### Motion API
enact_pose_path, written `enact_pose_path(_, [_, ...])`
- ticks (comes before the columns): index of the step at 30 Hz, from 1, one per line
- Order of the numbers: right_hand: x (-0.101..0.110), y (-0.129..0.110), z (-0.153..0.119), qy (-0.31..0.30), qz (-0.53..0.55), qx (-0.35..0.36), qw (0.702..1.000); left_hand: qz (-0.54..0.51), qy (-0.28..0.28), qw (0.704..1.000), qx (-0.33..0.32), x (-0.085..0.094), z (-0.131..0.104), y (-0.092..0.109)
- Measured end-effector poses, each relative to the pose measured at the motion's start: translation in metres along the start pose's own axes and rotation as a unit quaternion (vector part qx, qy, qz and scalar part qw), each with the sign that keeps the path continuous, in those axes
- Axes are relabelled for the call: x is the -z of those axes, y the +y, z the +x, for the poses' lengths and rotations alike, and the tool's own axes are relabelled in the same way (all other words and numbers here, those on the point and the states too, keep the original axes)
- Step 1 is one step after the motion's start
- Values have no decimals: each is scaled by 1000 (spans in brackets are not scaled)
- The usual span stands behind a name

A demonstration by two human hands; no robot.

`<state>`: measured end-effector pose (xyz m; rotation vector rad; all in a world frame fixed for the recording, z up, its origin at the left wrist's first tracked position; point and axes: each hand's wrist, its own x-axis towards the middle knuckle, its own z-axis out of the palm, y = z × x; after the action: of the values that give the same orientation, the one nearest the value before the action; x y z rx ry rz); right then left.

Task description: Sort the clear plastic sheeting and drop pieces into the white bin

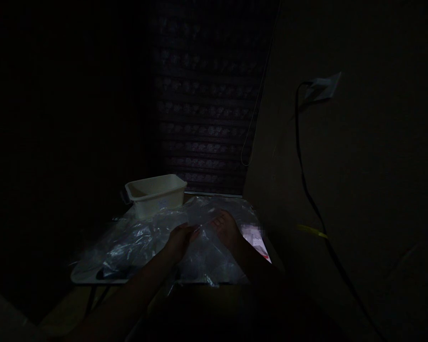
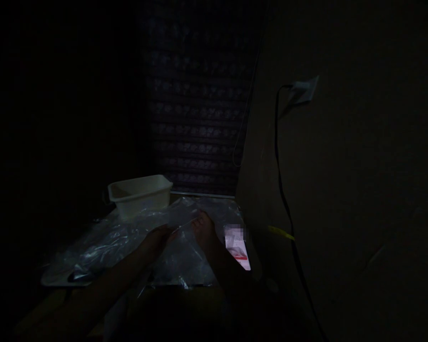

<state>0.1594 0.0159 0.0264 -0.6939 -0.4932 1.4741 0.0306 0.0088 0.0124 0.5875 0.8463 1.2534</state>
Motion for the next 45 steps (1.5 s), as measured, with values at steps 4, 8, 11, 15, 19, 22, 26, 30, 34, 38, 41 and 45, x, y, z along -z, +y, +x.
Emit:
enact_pose_path(4, [-13, 8, -7, 41, 31, -65, 997, -13, -27, 1000, 6, -7, -1, -6])
enact_pose_path(8, [-13, 15, -5, 25, -35, -84, 996, 1, -65, 997, 32, -14, -7, -12])
enact_pose_path(11, [-9, 17, 1, 37, -65, -71, 995, 2, -49, 997, 60, -18, -12, -12])
enact_pose_path(15, [-5, 8, 5, 36, -76, -71, 994, -6, -18, 996, 86, -17, -13, -7])
enact_pose_path(19, [-5, -8, 1, -40, -93, -83, 991, -61, -22, 991, 114, -13, -14, 0])
enact_pose_path(22, [-6, -19, -1, -126, -116, -109, 979, -115, -47, 983, 137, -10, -15, 4])
enact_pose_path(26, [-9, -29, 0, -205, -141, -123, 961, -148, -60, 979, 130, -7, -15, 7])
enact_pose_path(30, [-12, -36, -1, -229, -151, -157, 949, -150, -75, 980, 105, -2, -15, 15])
enact_pose_path(34, [-9, -38, -3, -247, -195, -195, 929, -103, -115, 981, 119, 3, -17, 28])
enact_pose_path(38, [0, -37, -1, -245, -218, -194, 925, -40, -165, 978, 119, 5, -21, 36])
enact_pose_path(41, [5, -35, 2, -236, -223, -183, 928, 20, -186, 979, 83, 5, -22, 35])
enact_pose_path(45, [4, -36, 1, -214, -245, -170, 930, 75, -192, 977, 53, 8, -18, 30])
